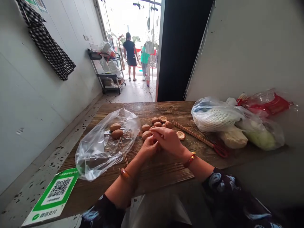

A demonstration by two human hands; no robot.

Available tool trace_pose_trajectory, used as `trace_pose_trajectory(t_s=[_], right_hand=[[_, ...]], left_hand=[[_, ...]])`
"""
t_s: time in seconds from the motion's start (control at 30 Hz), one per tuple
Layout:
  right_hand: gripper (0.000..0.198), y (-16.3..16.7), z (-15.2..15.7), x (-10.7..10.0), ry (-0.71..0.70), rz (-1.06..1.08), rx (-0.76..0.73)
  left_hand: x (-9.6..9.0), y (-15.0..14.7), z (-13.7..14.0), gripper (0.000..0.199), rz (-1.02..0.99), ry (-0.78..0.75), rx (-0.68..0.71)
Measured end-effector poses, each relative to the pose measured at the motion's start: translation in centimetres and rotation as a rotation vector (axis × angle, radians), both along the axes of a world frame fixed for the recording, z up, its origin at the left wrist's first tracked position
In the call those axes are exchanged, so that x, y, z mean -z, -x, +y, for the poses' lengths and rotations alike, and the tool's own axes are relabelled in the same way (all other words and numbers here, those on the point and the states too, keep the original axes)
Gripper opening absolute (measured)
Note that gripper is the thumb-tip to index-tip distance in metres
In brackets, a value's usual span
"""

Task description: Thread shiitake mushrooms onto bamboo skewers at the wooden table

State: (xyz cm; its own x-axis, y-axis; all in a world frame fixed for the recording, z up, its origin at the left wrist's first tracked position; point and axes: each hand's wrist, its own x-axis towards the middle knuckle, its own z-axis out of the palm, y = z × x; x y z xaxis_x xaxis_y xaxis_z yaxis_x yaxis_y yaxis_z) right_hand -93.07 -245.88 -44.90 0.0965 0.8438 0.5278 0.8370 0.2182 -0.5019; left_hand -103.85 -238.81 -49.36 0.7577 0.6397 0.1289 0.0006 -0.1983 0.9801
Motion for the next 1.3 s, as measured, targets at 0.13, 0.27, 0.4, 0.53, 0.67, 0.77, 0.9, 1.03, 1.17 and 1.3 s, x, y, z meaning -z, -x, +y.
trace_pose_trajectory(t_s=[0.13, 0.27, 0.4, 0.53, 0.67, 0.77, 0.9, 1.03, 1.17, 1.3], right_hand=[[0.031, -9.6, -2.7, 1.3, 0.188, -0.087, 0.335], [0.031, -16.7, -4.7, 3.1, 0.349, -0.158, 0.518], [0.025, -19.4, -4.7, 4.6, 0.512, -0.258, 0.59], [0.026, -19.7, -3.1, 5.6, 0.639, -0.345, 0.659], [0.032, -19.5, -2.0, 6.1, 0.696, -0.403, 0.727], [0.023, -19.3, -2.0, 6.3, 0.673, -0.436, 0.744], [0.028, -18.8, -2.3, 6.2, 0.598, -0.457, 0.746], [0.036, -17.6, -1.9, 5.9, 0.499, -0.448, 0.711], [0.032, -16.6, -1.2, 6.2, 0.407, -0.434, 0.602], [0.022, -16.8, -0.9, 7.0, 0.381, -0.398, 0.548]], left_hand=[[-0.4, 0.5, 0.2, 0.036, -0.032, -0.003, 0.026], [-0.6, 0.4, 0.2, 0.033, -0.074, -0.011, -0.011], [-0.8, 0.4, 0.1, 0.031, -0.086, 0.001, -0.022], [-0.8, 0.5, 0.1, 0.031, -0.085, 0.004, -0.043], [-0.8, 0.5, 0.2, 0.032, -0.081, 0.012, -0.051], [-0.8, 0.6, 0.2, 0.032, -0.081, 0.014, -0.047], [-0.9, 0.6, 0.2, 0.033, -0.083, 0.0, -0.044], [-0.9, 0.6, 0.1, 0.033, -0.09, 0.0, -0.047], [-0.9, 0.7, -0.1, 0.033, -0.089, 0.017, -0.045], [-0.9, 0.8, -0.1, 0.032, -0.096, 0.026, -0.055]])
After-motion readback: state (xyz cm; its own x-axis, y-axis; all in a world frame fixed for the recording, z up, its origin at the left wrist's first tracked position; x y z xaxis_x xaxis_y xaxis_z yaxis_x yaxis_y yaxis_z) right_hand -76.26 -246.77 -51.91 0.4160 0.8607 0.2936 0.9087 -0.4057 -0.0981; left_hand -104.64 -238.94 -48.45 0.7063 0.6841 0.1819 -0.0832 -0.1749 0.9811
